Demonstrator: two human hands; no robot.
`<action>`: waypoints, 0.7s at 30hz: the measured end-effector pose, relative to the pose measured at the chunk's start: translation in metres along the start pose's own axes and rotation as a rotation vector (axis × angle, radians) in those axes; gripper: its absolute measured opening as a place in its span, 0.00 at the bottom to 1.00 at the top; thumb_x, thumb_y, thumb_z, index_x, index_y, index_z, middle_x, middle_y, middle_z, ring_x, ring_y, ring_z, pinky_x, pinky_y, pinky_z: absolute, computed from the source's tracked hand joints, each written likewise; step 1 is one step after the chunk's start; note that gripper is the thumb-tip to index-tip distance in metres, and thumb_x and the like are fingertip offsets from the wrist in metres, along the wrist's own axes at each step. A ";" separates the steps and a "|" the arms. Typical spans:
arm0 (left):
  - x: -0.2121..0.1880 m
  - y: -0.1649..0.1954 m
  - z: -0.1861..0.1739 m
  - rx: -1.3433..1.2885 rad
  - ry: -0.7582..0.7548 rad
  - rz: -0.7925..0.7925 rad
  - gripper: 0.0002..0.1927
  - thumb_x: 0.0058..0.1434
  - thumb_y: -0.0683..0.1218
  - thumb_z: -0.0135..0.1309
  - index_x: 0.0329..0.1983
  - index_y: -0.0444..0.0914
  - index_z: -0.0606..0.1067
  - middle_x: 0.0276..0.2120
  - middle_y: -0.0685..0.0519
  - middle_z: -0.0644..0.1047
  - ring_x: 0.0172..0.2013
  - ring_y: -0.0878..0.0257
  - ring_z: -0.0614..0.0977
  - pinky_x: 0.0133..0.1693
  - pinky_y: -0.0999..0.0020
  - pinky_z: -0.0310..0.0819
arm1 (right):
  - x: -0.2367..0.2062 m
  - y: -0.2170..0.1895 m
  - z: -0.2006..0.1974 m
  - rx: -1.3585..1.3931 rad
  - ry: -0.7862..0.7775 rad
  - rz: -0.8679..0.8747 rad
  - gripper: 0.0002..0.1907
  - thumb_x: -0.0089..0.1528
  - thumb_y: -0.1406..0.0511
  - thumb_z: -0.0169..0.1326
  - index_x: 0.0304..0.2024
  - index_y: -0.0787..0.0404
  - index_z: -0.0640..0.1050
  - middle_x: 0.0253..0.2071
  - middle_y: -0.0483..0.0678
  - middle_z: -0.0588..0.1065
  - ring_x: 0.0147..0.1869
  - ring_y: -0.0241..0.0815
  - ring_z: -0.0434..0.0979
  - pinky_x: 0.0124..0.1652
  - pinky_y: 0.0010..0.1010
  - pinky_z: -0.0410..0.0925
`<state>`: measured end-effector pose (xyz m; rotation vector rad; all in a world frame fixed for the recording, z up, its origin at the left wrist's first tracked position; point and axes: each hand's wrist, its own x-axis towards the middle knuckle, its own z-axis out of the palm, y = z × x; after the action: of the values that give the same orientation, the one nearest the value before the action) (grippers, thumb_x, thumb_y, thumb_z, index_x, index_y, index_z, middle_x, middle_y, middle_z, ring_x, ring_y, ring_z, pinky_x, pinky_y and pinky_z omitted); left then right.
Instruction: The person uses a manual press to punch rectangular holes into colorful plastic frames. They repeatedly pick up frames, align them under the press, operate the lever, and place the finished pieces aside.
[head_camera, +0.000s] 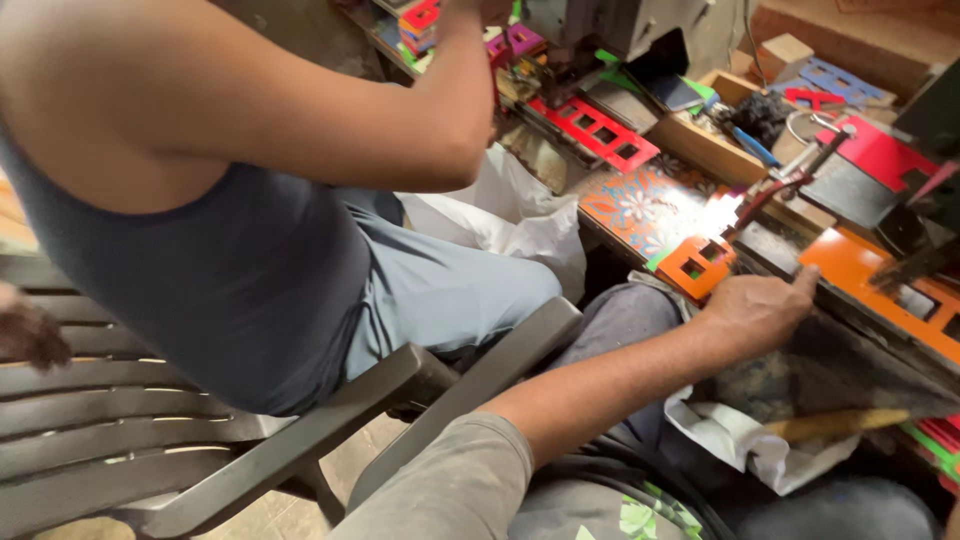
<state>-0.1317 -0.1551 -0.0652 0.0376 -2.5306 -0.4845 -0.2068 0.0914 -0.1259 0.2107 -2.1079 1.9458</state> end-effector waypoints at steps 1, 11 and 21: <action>0.001 -0.007 0.006 0.006 0.014 -0.006 0.24 0.62 0.41 0.45 0.62 0.29 0.68 0.22 0.46 0.80 0.23 0.49 0.83 0.22 0.51 0.73 | 0.006 0.002 0.002 -0.002 0.015 -0.015 0.19 0.68 0.81 0.58 0.61 0.75 0.73 0.48 0.51 0.79 0.44 0.41 0.83 0.42 0.29 0.74; 0.026 -0.047 0.069 0.078 -0.035 0.050 0.33 0.57 0.40 0.52 0.69 0.33 0.64 0.24 0.44 0.80 0.23 0.47 0.83 0.25 0.52 0.76 | 0.065 0.050 -0.024 0.074 0.182 -0.151 0.17 0.65 0.80 0.63 0.56 0.77 0.76 0.39 0.52 0.80 0.35 0.38 0.81 0.36 0.26 0.74; 0.073 -0.070 0.066 -0.014 -0.066 0.018 0.33 0.62 0.49 0.57 0.71 0.39 0.65 0.25 0.46 0.79 0.22 0.47 0.81 0.26 0.52 0.75 | 0.101 0.030 0.022 0.080 0.147 -0.167 0.17 0.64 0.79 0.63 0.55 0.77 0.78 0.38 0.54 0.80 0.35 0.36 0.79 0.33 0.26 0.73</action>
<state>-0.2336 -0.2083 -0.1033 -0.0071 -2.5897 -0.5036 -0.3137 0.0798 -0.1265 0.2431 -1.8603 1.8883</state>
